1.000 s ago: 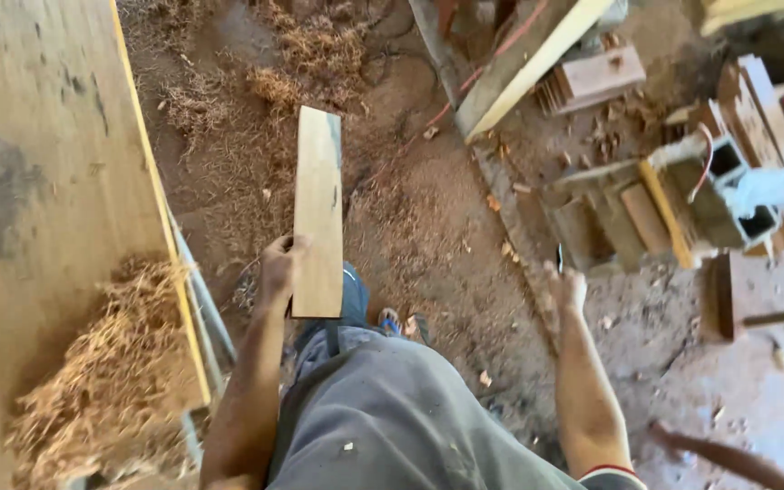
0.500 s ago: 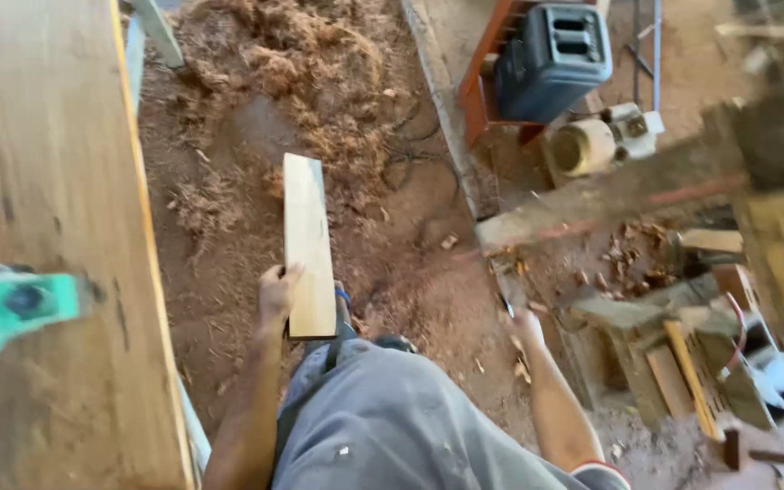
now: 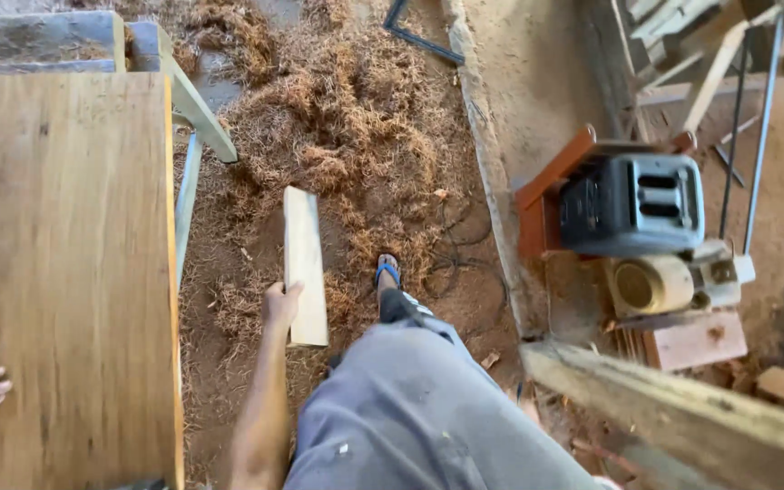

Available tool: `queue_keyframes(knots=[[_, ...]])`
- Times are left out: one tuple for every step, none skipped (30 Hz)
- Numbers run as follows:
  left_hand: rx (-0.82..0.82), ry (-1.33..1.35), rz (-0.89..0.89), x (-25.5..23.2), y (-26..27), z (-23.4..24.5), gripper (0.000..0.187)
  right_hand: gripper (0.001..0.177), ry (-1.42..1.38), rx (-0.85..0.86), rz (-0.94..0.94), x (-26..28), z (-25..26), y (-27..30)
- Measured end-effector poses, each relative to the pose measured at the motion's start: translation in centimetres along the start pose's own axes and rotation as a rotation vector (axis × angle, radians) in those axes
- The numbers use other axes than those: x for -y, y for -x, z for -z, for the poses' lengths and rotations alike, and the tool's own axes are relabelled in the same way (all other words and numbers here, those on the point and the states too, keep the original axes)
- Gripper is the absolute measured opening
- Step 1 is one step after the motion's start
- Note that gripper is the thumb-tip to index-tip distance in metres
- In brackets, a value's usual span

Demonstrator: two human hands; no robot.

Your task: Marking lines on wooden boards using a speed square and a pen for measurement in a workshop environment.

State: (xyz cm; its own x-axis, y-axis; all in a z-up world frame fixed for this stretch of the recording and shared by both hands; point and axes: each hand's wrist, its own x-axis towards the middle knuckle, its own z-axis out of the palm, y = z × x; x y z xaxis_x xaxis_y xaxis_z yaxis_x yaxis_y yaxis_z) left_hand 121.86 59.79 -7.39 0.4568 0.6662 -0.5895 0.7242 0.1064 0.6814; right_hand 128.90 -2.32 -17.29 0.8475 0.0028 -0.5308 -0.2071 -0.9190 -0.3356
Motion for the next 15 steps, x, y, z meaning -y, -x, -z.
queue_keyframes(knots=[[-0.005,0.004,0.010,0.6,-3.5,-0.6,0.038,0.060,-0.083,-0.039,-0.053,2.1,2.7,-7.0],[-0.069,-0.231,0.067,1.1,-6.7,-1.1,0.043,0.063,-0.165,-0.079,-0.106,5.4,4.9,-13.9],[-0.132,-0.470,0.117,1.4,-10.3,-1.2,0.049,0.067,-0.256,-0.121,-0.160,10.4,6.1,-21.0],[-0.136,-0.470,0.120,2.8,-12.6,-0.8,0.049,0.067,-0.255,-0.117,-0.158,16.3,9.6,-26.1],[-0.068,-0.506,0.223,4.2,-15.1,-0.8,0.057,0.069,-0.103,-0.234,0.060,22.5,13.4,-31.3],[0.001,-0.542,0.326,5.5,-17.7,-0.8,0.066,0.073,0.052,-0.347,0.278,29.6,16.9,-36.8],[0.008,-0.543,0.312,4.7,-18.2,-0.8,0.066,0.073,0.051,-0.361,0.270,35.7,20.0,-39.6],[0.008,-0.507,0.418,3.9,-19.0,-0.8,0.067,0.065,-0.106,-0.353,0.264,41.8,23.0,-42.6],[0.007,-0.475,0.521,3.2,-20.2,-0.5,0.069,0.057,-0.266,-0.346,0.257,47.9,25.7,-45.6],[0.014,-0.482,0.506,1.9,-22.0,-1.1,0.069,0.057,-0.271,-0.360,0.249,52.4,27.4,-47.1],[0.003,-0.289,0.594,0.9,-23.8,-1.1,0.060,0.047,-0.354,-0.348,0.358,57.0,28.6,-48.3],[-0.007,-0.093,0.677,-0.1,-25.8,-1.0,0.052,0.036,-0.436,-0.337,0.469,61.7,29.8,-49.6],[0.005,-0.121,0.675,-2.0,-27.8,1.4,0.052,0.036,-0.442,-0.345,0.441,64.3,30.1,-48.9],[0.008,-0.133,0.658,-3.9,-29.2,2.3,0.052,0.024,-0.854,-0.064,0.442,67.3,30.6,-48.4],[0.017,-0.137,0.634,-6.6,-31.0,0.6,0.052,0.021,-1.254,0.221,0.437,70.7,32.2,-48.6]])
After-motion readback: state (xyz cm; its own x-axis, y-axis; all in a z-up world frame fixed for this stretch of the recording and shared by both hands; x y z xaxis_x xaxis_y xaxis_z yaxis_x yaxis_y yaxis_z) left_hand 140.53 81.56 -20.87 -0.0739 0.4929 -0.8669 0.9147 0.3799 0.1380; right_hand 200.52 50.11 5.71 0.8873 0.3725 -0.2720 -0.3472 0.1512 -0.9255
